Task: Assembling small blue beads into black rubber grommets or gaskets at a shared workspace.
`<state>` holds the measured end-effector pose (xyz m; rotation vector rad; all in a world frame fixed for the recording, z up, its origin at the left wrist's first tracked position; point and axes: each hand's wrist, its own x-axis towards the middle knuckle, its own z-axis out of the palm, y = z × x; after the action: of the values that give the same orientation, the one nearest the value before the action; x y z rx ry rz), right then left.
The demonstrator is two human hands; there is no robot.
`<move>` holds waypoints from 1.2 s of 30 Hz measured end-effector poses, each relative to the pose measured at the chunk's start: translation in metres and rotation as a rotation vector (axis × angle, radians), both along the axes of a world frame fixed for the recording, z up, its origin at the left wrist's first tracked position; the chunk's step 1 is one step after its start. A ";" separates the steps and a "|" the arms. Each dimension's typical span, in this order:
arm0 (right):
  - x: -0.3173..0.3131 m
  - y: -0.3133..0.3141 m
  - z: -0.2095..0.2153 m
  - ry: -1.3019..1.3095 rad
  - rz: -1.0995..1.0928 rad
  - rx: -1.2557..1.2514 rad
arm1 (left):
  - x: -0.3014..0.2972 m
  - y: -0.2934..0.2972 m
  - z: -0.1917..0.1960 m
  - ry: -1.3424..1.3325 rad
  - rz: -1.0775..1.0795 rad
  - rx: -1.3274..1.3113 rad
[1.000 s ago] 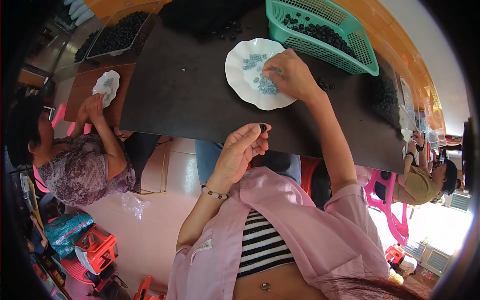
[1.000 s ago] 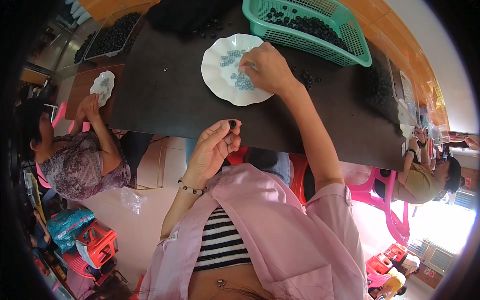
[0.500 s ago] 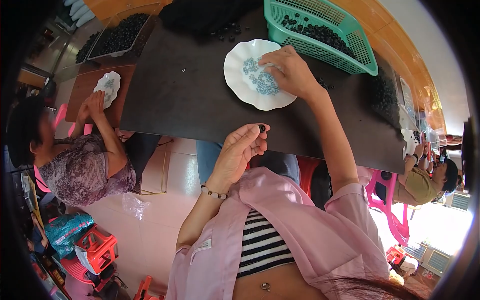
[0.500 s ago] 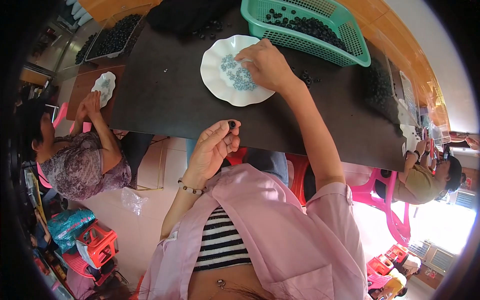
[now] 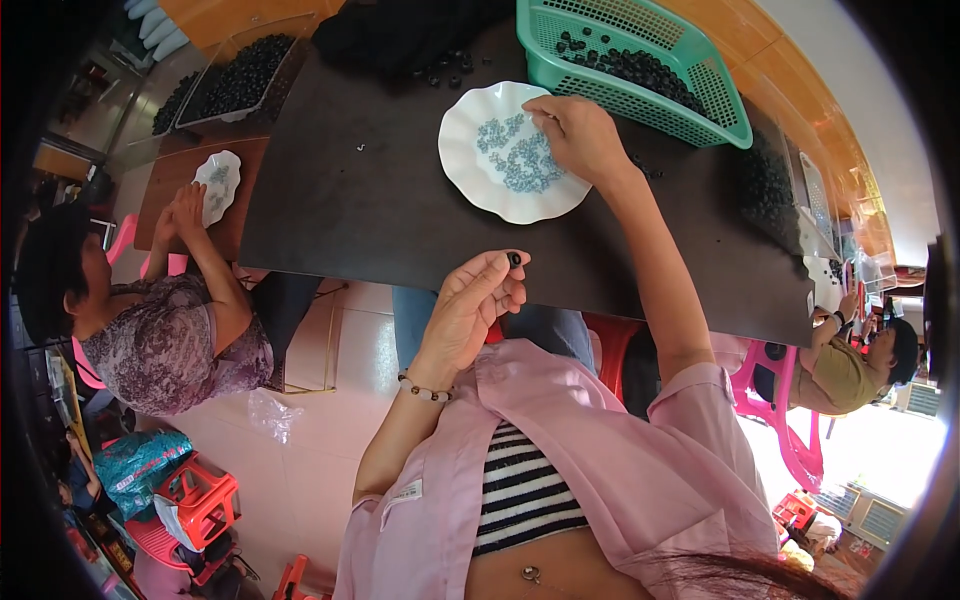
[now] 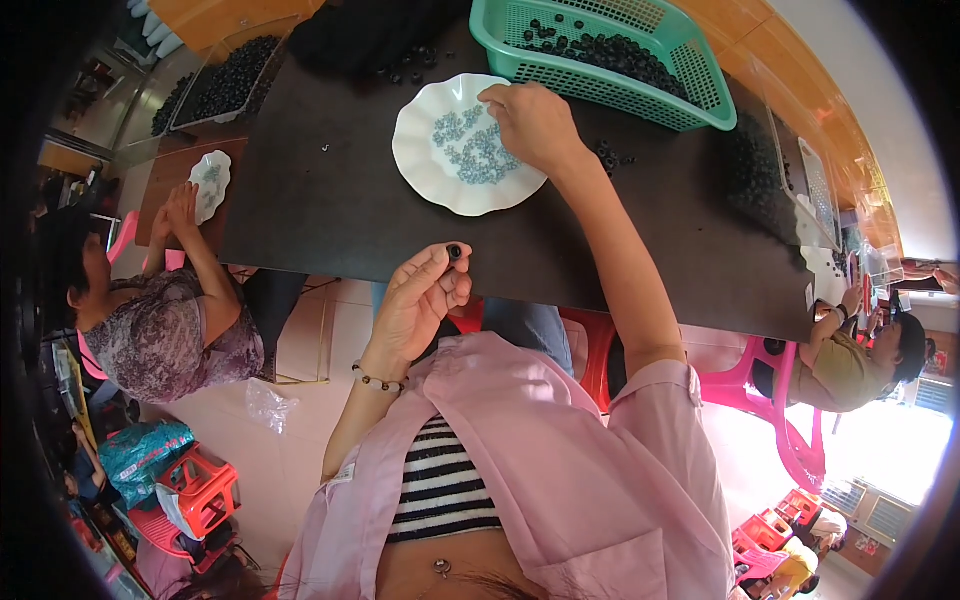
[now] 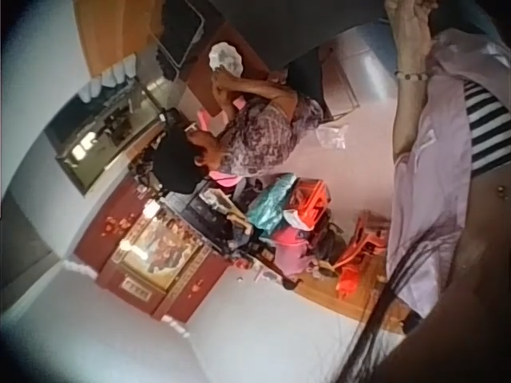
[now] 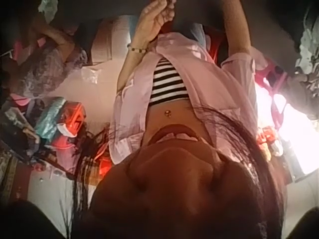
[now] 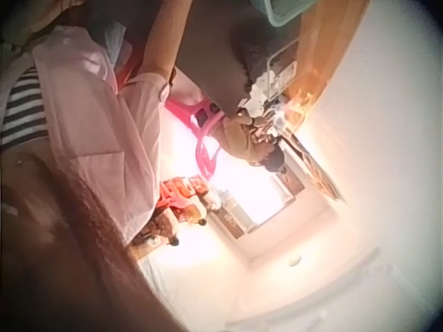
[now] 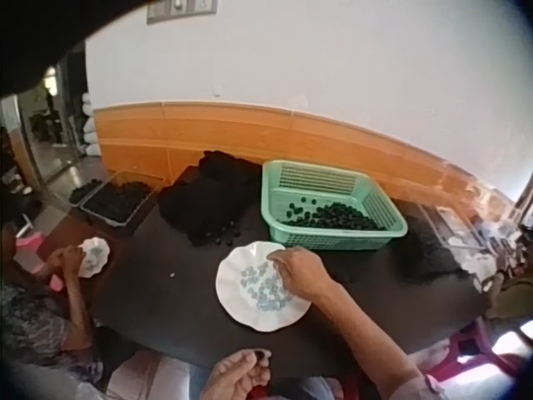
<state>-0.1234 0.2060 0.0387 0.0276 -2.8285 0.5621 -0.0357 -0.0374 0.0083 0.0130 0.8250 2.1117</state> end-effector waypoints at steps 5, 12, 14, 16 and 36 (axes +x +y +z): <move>-0.005 -0.006 -0.009 0.077 0.247 0.005 | 0.000 0.000 0.002 0.003 0.004 -0.012; 0.008 0.008 0.003 0.039 0.184 -0.013 | 0.002 0.000 0.006 0.011 0.007 -0.030; 0.010 0.010 0.004 0.049 0.122 -0.027 | 0.003 -0.001 0.007 0.011 0.009 -0.037; 0.010 0.010 0.004 0.083 0.134 -0.053 | 0.004 -0.001 0.006 0.015 0.013 -0.028; -0.015 -0.026 -0.003 -0.039 0.220 -0.196 | 0.001 0.002 0.004 0.032 0.022 -0.052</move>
<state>-0.1389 0.1799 0.0358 0.2973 -2.8123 0.8938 -0.0349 -0.0356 0.0126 0.0101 0.9032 2.1146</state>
